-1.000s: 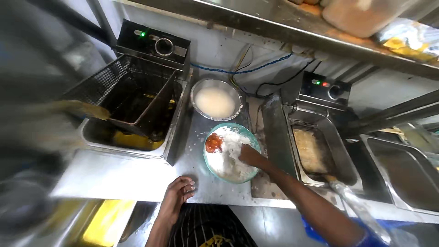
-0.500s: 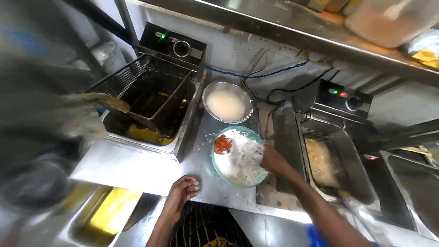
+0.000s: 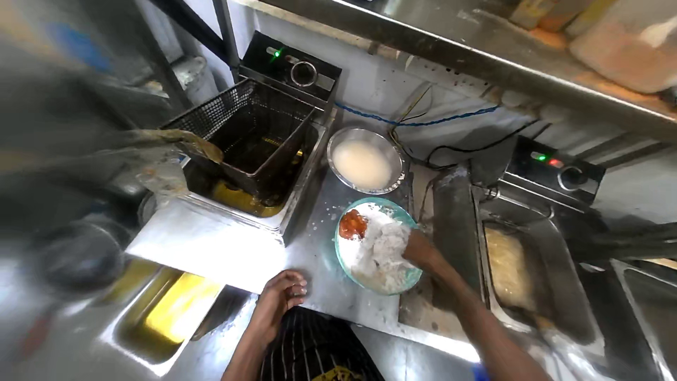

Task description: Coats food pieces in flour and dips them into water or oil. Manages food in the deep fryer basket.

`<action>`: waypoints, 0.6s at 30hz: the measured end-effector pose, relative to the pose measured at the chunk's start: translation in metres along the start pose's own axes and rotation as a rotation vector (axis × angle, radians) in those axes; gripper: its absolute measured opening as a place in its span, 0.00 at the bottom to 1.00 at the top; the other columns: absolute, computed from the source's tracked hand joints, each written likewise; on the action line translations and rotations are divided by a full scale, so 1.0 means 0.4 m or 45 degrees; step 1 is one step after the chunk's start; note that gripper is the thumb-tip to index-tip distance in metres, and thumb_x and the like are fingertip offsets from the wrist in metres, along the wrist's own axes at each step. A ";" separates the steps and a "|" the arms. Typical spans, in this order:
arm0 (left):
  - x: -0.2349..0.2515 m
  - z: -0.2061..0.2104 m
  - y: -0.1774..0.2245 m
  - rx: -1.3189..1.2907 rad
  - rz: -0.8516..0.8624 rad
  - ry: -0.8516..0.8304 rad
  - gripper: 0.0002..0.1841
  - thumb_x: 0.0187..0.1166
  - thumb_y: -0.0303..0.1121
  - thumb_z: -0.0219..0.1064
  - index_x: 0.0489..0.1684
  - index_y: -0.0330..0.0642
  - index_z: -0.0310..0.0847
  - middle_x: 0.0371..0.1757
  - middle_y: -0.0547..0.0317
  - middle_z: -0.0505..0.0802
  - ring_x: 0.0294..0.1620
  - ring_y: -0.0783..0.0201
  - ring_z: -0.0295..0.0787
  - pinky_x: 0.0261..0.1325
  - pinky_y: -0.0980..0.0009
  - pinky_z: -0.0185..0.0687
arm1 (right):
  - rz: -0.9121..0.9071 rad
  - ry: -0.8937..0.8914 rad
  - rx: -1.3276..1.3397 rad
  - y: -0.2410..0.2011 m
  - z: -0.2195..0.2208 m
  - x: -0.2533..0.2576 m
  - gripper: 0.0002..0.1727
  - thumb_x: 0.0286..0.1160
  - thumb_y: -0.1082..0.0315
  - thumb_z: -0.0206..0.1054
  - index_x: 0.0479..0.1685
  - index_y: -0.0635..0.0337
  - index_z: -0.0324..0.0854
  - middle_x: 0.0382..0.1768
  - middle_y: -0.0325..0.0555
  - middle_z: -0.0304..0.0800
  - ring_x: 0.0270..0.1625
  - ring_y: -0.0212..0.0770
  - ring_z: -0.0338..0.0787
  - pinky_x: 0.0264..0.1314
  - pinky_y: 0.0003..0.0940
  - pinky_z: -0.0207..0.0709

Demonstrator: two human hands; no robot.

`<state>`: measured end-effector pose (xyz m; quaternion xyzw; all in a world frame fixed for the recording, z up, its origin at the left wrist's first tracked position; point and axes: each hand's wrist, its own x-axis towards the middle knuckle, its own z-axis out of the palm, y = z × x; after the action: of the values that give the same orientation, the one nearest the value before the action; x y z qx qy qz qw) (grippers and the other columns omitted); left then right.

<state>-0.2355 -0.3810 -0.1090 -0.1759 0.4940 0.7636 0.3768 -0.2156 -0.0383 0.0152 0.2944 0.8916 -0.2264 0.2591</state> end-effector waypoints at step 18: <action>0.012 -0.046 -0.009 0.011 -0.055 0.061 0.12 0.87 0.28 0.50 0.50 0.33 0.81 0.45 0.45 0.94 0.39 0.54 0.94 0.42 0.59 0.91 | -0.080 0.283 -0.197 -0.032 -0.084 -0.086 0.19 0.69 0.69 0.78 0.55 0.70 0.86 0.54 0.66 0.90 0.61 0.64 0.89 0.67 0.62 0.80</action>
<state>-0.2379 -0.3947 -0.1227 -0.2030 0.5023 0.7486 0.3822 -0.2111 -0.0431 0.0645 0.2686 0.9384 -0.1310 0.1736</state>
